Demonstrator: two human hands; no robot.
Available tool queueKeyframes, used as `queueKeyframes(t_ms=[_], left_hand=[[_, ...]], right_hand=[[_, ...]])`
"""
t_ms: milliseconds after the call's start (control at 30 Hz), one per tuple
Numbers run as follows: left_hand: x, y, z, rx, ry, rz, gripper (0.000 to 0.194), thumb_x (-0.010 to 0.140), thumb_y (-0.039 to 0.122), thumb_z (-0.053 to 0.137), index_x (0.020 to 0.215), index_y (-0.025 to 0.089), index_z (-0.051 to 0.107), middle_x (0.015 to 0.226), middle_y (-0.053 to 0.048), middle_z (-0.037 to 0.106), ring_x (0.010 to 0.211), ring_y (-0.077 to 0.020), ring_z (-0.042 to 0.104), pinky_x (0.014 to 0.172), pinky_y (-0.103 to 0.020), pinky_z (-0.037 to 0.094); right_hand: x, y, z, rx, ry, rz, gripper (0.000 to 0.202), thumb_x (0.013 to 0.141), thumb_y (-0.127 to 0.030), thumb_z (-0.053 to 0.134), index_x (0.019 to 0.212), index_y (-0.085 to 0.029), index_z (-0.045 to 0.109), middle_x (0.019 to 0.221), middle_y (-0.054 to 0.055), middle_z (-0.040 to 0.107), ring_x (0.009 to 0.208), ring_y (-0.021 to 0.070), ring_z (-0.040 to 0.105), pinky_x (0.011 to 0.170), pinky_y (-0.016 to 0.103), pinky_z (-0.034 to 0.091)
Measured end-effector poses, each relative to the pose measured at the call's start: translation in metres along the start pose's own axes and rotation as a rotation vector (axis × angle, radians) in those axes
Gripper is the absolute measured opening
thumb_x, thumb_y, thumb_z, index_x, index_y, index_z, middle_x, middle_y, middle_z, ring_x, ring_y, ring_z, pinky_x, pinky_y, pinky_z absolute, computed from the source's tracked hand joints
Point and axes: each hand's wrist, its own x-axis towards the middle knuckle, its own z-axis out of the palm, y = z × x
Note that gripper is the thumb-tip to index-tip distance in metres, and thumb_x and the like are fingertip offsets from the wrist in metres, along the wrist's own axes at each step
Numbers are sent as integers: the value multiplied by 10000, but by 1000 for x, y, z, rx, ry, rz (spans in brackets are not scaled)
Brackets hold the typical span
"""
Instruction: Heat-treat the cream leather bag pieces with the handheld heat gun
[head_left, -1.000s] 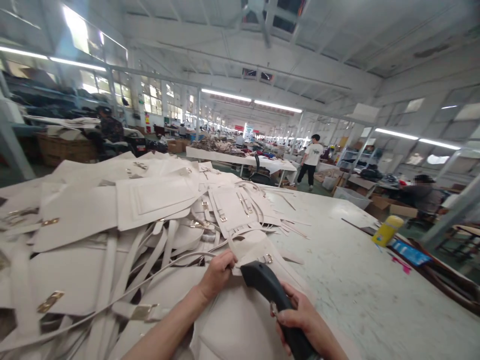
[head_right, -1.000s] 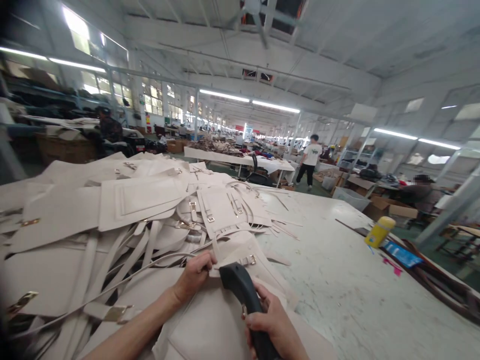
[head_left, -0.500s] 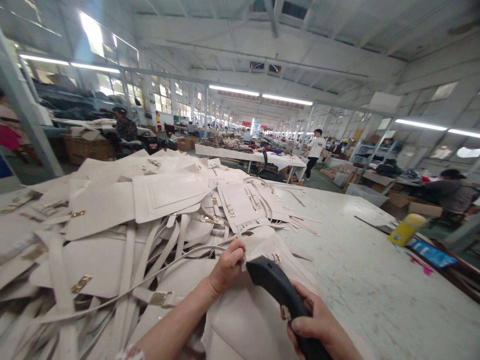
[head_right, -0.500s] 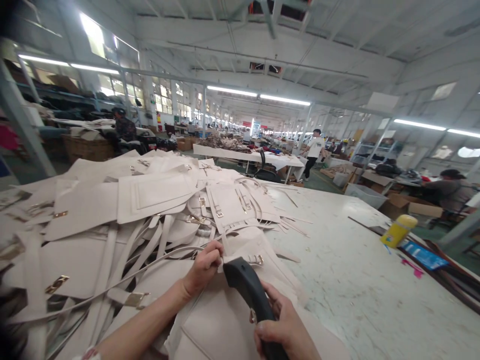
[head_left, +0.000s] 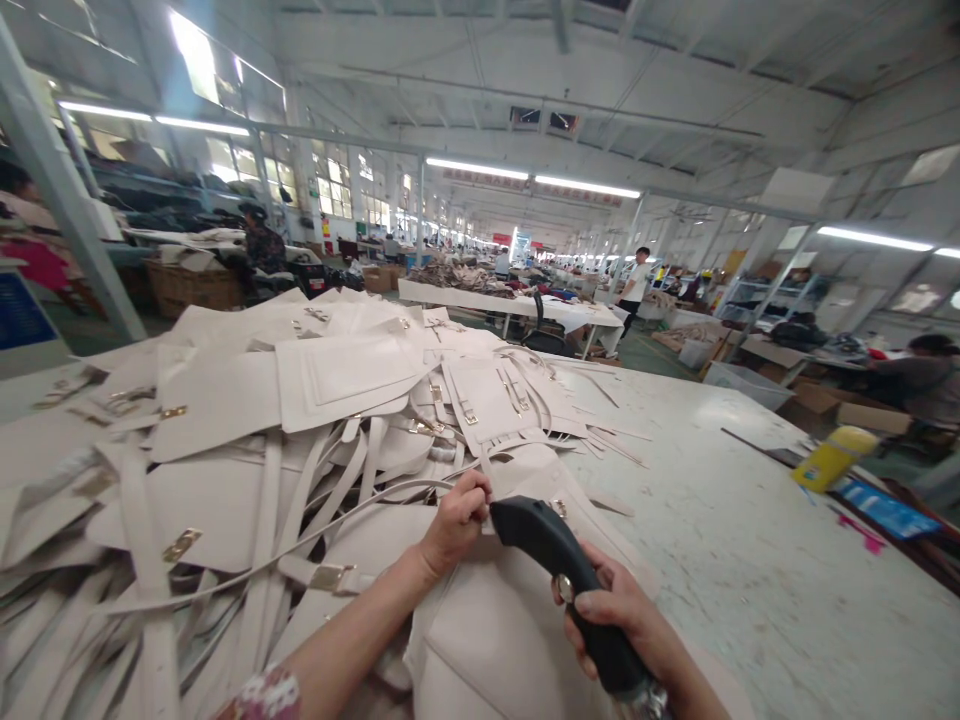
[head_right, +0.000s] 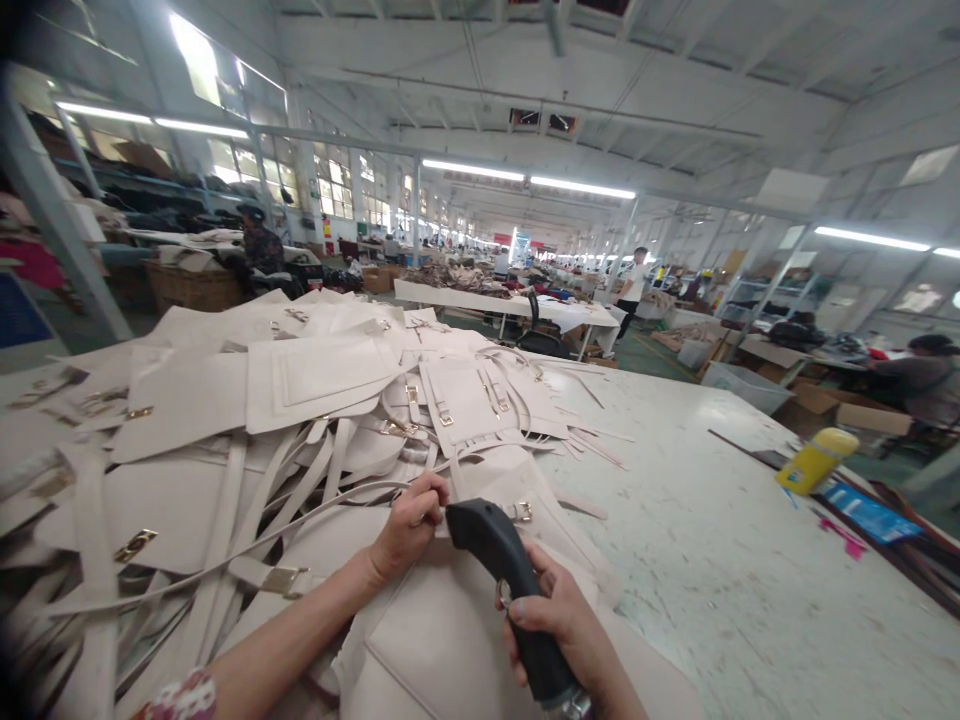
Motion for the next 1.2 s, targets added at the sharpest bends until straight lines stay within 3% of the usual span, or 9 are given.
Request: queueKeyframes(t_ms=[167, 300, 433, 533, 633, 700, 833, 1000, 1200], left_hand=[[1, 3, -5, 56, -22, 32, 219, 599, -50, 348, 551, 161, 383, 791, -31, 463, 732, -115, 451, 632, -228, 386], [2, 8, -7, 96, -120, 107, 223, 662, -34, 344, 565, 160, 399, 802, -37, 465, 743, -116, 440, 640, -223, 387], [0, 11, -3, 104, -119, 103, 213, 676, -19, 347, 575, 161, 399, 800, -40, 469, 743, -118, 442, 638, -220, 387], [-2, 13, -4, 136, -136, 135, 216, 679, -18, 343, 573, 163, 395, 747, -33, 469, 694, -111, 435, 604, -211, 372], [-4, 16, -8, 261, -238, 204, 230, 741, 21, 345, 575, 163, 416, 694, -32, 484, 650, -116, 422, 590, -222, 359], [-7, 19, -11, 349, -382, 222, 237, 783, 56, 350, 596, 161, 450, 695, -37, 505, 659, -125, 432, 604, -230, 362], [-19, 21, -14, 367, -647, 84, 210, 816, 97, 396, 689, 160, 552, 757, -39, 558, 726, -133, 491, 648, -222, 389], [-30, 20, -13, 254, -649, -99, 250, 802, 88, 424, 900, 182, 634, 913, -46, 611, 848, -137, 548, 758, -229, 412], [-35, 16, -12, 257, -632, -129, 255, 725, 52, 466, 815, 177, 670, 890, -39, 665, 856, -161, 572, 833, -281, 397]], right_hand=[[3, -8, -4, -75, 142, -103, 489, 637, -252, 692, 1069, -202, 470, 776, 10, 567, 439, 115, 543, 330, 229, 467], [-17, -11, -7, -47, 50, -83, 632, 599, -301, 714, 1154, -223, 422, 774, 8, 550, 412, 111, 530, 306, 226, 449], [-28, -1, -5, -26, -31, 10, 719, 563, -257, 735, 1192, -221, 390, 776, 16, 565, 418, 129, 556, 312, 221, 444], [-23, 7, -5, -17, 68, -31, 686, 578, -266, 735, 1171, -223, 391, 786, 16, 570, 431, 127, 552, 323, 234, 464], [-23, 8, -6, 5, 171, -90, 630, 607, -293, 727, 1142, -217, 402, 789, 16, 566, 446, 117, 542, 333, 229, 466], [-30, 9, -7, 25, 151, -93, 639, 611, -310, 724, 1149, -212, 394, 786, 16, 563, 435, 110, 532, 324, 225, 460], [-52, 13, 0, 22, 134, -37, 749, 565, -305, 742, 1198, -209, 352, 769, 8, 571, 434, 116, 544, 340, 220, 456], [-45, 23, 24, -114, 200, 92, 824, 566, -185, 669, 1282, -182, 262, 711, -7, 599, 383, 103, 520, 330, 211, 444], [2, 18, 35, -352, 326, 86, 676, 584, -135, 570, 1236, -163, 394, 538, -79, 499, 356, 116, 495, 306, 226, 446]])
